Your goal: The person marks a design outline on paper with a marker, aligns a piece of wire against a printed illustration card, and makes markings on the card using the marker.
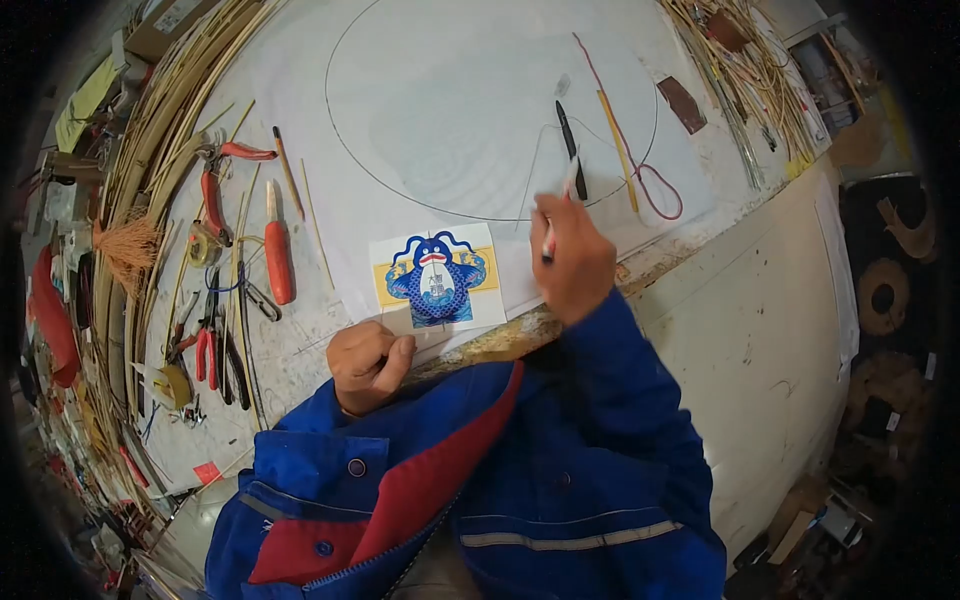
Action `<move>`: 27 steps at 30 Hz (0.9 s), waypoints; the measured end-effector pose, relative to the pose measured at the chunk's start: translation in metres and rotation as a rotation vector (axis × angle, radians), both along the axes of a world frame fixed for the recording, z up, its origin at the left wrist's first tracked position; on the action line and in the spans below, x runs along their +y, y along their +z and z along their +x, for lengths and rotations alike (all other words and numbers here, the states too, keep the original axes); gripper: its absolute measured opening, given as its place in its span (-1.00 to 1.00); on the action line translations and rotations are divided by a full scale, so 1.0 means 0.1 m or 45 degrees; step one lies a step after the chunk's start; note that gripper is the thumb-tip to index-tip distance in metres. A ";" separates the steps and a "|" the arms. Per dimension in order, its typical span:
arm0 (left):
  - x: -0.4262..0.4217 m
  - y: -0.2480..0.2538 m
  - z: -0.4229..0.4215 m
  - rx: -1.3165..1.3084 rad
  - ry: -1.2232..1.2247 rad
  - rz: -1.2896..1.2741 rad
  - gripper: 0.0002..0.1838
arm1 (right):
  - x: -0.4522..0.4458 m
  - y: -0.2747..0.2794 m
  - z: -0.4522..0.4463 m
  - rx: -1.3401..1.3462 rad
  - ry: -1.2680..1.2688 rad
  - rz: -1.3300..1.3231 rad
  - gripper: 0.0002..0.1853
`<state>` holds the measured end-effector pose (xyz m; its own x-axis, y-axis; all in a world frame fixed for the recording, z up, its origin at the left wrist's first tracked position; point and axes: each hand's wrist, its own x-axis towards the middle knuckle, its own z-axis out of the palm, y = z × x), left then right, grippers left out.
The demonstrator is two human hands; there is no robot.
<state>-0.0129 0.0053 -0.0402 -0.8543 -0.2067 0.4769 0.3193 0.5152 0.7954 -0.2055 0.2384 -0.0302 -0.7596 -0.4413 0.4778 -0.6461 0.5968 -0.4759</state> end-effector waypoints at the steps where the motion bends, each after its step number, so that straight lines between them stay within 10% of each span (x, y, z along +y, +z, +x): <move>1: 0.00 0.00 0.00 -0.004 -0.002 0.001 -0.69 | -0.12 0.05 -0.12 -0.105 -0.067 0.078 -0.75; 10: 0.00 0.04 0.11 -0.012 0.002 -0.071 -0.67 | -0.55 -0.44 -0.74 -0.091 -0.442 0.395 -0.67; 22: 0.00 0.06 0.06 -0.079 0.080 -0.046 -0.85 | -0.35 0.34 -0.09 0.367 -0.002 -0.134 -0.69; 27: -0.11 0.36 0.00 0.220 0.445 -0.153 -0.66 | -0.25 0.55 0.33 -0.146 0.246 -0.592 -0.78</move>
<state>-0.0124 -0.0058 -0.0041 -0.6478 -0.4047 0.6454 0.2318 0.7023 0.6731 -0.1721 0.2136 0.0248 -0.7443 -0.3393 0.5752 -0.6516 0.1802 -0.7369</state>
